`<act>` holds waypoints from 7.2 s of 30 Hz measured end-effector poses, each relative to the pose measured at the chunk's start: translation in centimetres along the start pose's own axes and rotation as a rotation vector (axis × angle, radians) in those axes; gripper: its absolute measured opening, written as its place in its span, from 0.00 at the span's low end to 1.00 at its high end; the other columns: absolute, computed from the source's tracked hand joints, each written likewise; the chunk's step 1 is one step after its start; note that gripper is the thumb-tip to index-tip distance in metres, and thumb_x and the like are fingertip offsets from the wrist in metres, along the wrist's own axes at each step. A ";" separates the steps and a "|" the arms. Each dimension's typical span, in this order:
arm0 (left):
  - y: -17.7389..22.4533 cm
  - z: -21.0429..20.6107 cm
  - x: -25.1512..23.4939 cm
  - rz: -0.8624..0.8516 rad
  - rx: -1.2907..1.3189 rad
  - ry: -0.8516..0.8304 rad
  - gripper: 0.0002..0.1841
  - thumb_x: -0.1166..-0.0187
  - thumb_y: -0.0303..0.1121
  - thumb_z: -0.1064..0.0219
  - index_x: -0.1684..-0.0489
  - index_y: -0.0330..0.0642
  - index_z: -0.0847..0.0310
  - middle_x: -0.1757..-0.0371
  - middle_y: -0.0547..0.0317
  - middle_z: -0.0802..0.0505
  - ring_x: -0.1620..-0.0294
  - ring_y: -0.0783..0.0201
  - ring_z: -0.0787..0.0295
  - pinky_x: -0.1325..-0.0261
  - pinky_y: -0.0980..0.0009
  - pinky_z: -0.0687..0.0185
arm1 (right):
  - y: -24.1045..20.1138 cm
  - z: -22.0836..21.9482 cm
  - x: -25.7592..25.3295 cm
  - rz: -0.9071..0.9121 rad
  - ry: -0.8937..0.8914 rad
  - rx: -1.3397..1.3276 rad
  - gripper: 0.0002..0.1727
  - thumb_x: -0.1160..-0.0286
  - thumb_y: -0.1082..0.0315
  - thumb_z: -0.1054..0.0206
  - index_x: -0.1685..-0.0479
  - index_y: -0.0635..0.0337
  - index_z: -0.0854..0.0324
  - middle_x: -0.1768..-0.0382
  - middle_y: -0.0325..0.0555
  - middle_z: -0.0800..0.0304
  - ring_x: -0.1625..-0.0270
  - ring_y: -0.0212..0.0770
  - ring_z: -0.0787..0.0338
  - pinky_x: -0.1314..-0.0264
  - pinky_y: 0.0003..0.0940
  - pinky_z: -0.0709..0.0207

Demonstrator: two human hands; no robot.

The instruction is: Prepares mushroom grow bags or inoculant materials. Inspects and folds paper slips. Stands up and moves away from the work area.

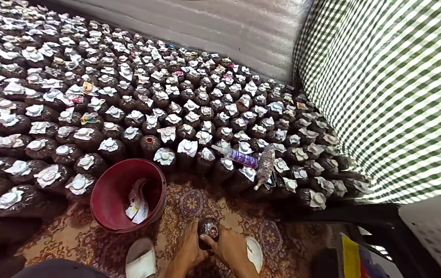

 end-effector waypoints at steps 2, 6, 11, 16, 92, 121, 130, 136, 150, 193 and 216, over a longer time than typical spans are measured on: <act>-0.3 -0.4 -0.4 -0.011 0.011 0.013 0.59 0.43 0.47 0.17 0.06 0.42 0.50 0.12 0.48 0.29 0.15 0.48 0.29 0.17 0.49 0.31 | -0.5 0.1 -0.5 -0.012 -0.005 0.038 0.57 0.34 0.14 0.56 0.34 0.61 0.17 0.43 0.58 0.07 0.36 0.58 0.09 0.36 0.60 0.19; -0.8 -0.7 -0.9 -0.039 0.056 0.062 0.60 0.47 0.53 0.15 0.08 0.43 0.46 0.15 0.49 0.25 0.18 0.51 0.25 0.17 0.52 0.30 | -0.6 0.4 -1.6 -0.024 -0.036 -0.005 0.54 0.26 0.18 0.58 0.36 0.61 0.15 0.41 0.60 0.08 0.33 0.59 0.11 0.34 0.60 0.21; -1.9 -1.5 -1.8 -0.071 0.004 0.029 0.70 0.53 0.51 0.11 0.03 0.50 0.60 0.09 0.53 0.33 0.13 0.51 0.31 0.15 0.50 0.33 | 0.3 0.3 -2.2 0.034 -0.024 -0.092 0.44 0.26 0.23 0.49 0.45 0.55 0.11 0.45 0.56 0.07 0.37 0.56 0.09 0.38 0.61 0.20; -1.7 -1.3 -1.5 -0.150 -0.009 0.069 0.68 0.55 0.38 0.13 0.03 0.51 0.57 0.07 0.57 0.35 0.12 0.53 0.33 0.14 0.51 0.33 | 0.0 4.8 1.7 0.215 0.057 0.045 0.43 0.26 0.24 0.49 0.53 0.59 0.12 0.55 0.58 0.07 0.44 0.58 0.08 0.43 0.62 0.20; 12.0 6.0 6.5 -0.336 0.682 0.453 0.40 0.31 0.40 0.21 0.19 0.36 0.35 0.38 0.49 0.10 0.38 0.64 0.10 0.32 0.62 0.14 | 2.0 2.6 9.7 0.256 0.906 -1.133 0.47 0.58 0.74 0.16 0.26 0.70 0.29 0.37 0.61 0.18 0.49 0.45 0.09 0.57 0.40 0.10; 3.1 0.7 -0.1 -0.233 0.247 0.406 0.22 0.32 0.32 0.25 0.36 0.47 0.12 0.21 0.58 0.16 0.20 0.64 0.22 0.18 0.63 0.28 | 11.0 -3.8 -0.4 0.176 0.445 -0.742 0.33 0.50 0.79 0.23 0.34 0.61 0.16 0.38 0.55 0.10 0.34 0.50 0.11 0.27 0.53 0.19; 4.7 1.7 0.4 -0.108 0.140 0.359 0.22 0.33 0.35 0.27 0.38 0.47 0.11 0.26 0.63 0.12 0.30 0.63 0.13 0.26 0.59 0.21 | 10.6 -1.7 1.4 0.066 0.487 -0.505 0.36 0.49 0.78 0.24 0.30 0.52 0.15 0.34 0.57 0.13 0.30 0.59 0.15 0.29 0.60 0.22; 5.1 1.9 0.6 -0.055 0.081 0.349 0.24 0.34 0.37 0.28 0.35 0.50 0.12 0.31 0.62 0.09 0.33 0.60 0.11 0.29 0.55 0.19 | 10.2 -0.7 2.5 0.017 0.517 -0.406 0.34 0.49 0.77 0.25 0.32 0.49 0.13 0.37 0.57 0.13 0.34 0.62 0.14 0.33 0.62 0.22; 5.4 2.1 1.1 -0.007 0.068 0.332 0.29 0.34 0.38 0.28 0.28 0.49 0.16 0.36 0.57 0.07 0.35 0.55 0.10 0.31 0.51 0.18 | 9.4 -0.1 3.3 0.036 0.581 -0.355 0.34 0.52 0.77 0.24 0.35 0.50 0.12 0.39 0.58 0.12 0.34 0.65 0.15 0.34 0.66 0.25; 5.2 1.9 1.1 0.006 0.070 0.326 0.29 0.36 0.37 0.29 0.28 0.51 0.15 0.38 0.58 0.06 0.36 0.57 0.10 0.33 0.51 0.17 | 9.3 -0.9 3.0 0.025 0.659 -0.393 0.31 0.52 0.79 0.25 0.39 0.50 0.10 0.44 0.58 0.10 0.39 0.64 0.12 0.41 0.66 0.21; 4.6 1.7 1.1 -0.172 0.115 0.332 0.37 0.35 0.34 0.24 0.19 0.42 0.26 0.14 0.54 0.24 0.17 0.58 0.26 0.17 0.60 0.30 | 10.9 -4.5 0.3 0.071 0.390 -1.018 0.37 0.53 0.86 0.26 0.31 0.65 0.19 0.40 0.56 0.09 0.39 0.45 0.08 0.33 0.47 0.15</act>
Point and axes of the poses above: each hand's wrist, its own x-axis away from the middle knuckle, its own z-axis out of the back of the hand, y = z × x, the point moved 5 cm from there along -x, towards the middle knuckle
